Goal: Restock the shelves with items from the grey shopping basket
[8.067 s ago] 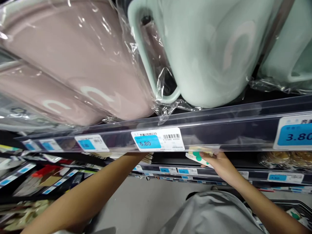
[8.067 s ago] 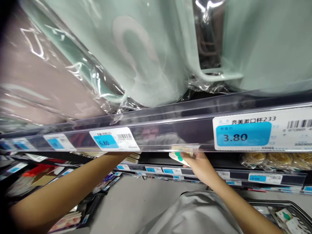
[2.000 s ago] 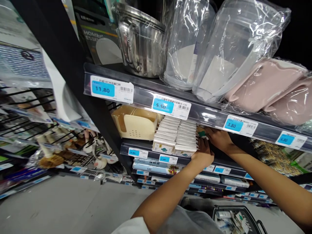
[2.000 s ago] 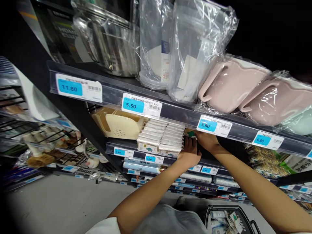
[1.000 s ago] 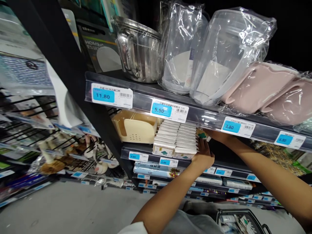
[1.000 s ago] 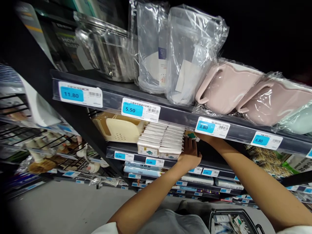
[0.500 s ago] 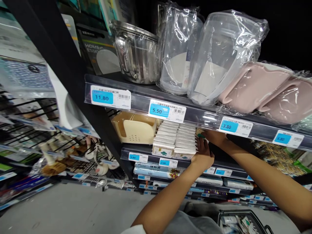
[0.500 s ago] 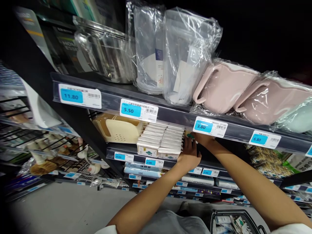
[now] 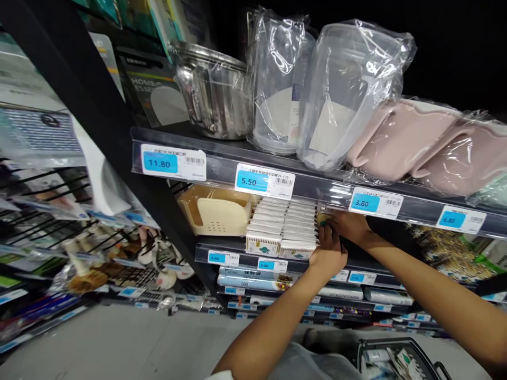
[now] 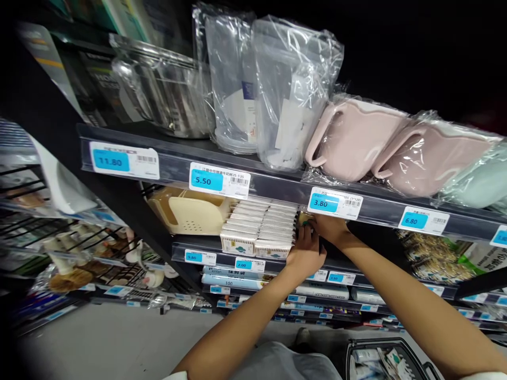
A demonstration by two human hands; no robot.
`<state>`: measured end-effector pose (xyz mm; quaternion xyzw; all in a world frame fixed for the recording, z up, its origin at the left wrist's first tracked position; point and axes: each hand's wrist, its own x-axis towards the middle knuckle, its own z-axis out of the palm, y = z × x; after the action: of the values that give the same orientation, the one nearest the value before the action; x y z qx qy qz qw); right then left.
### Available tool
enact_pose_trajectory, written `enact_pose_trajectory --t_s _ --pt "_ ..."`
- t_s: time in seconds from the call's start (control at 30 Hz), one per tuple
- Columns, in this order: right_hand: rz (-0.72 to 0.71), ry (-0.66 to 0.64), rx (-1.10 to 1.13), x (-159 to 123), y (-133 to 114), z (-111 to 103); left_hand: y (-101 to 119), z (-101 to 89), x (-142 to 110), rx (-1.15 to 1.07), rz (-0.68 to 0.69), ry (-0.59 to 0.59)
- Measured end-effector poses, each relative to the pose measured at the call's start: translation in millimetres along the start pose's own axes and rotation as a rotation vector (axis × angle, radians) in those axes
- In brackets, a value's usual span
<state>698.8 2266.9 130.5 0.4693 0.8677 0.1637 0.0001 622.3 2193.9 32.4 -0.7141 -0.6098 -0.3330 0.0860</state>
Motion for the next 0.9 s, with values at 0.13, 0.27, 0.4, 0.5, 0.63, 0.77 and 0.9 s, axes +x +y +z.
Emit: enact_pose_trajectory --t_s 0.13,0.27,0.4,0.5,0.63,0.77,0.9 --pt "0.008 0.005 -0.015 -4.5 0.1 1.4 -0.5 -2.8 -1.7 0.033 0.027 0.055" --pt "0.009 0.014 0.005 -7.2 1.2 0.6 -0.6 -5.8 -1.4 0.028 0.043 0.050" --pt "0.017 0.044 0.042 -9.7 5.5 3.3 -0.4 -9.8 -1.1 0.032 0.058 0.030" --pt "0.000 0.104 0.076 -14.6 11.5 7.8 -0.6 -13.9 -2.2 0.031 0.048 0.012" --pt "0.082 0.127 0.117 -27.4 19.9 13.3 1.0 -20.3 -5.3 0.034 0.062 -0.053" --pt "0.158 0.073 0.172 -41.6 24.1 19.2 7.5 -29.4 -9.2 0.033 0.082 -0.138" --pt "0.213 0.085 0.240 -52.7 23.5 25.6 13.4 -38.2 -13.4 0.021 0.077 -0.197"
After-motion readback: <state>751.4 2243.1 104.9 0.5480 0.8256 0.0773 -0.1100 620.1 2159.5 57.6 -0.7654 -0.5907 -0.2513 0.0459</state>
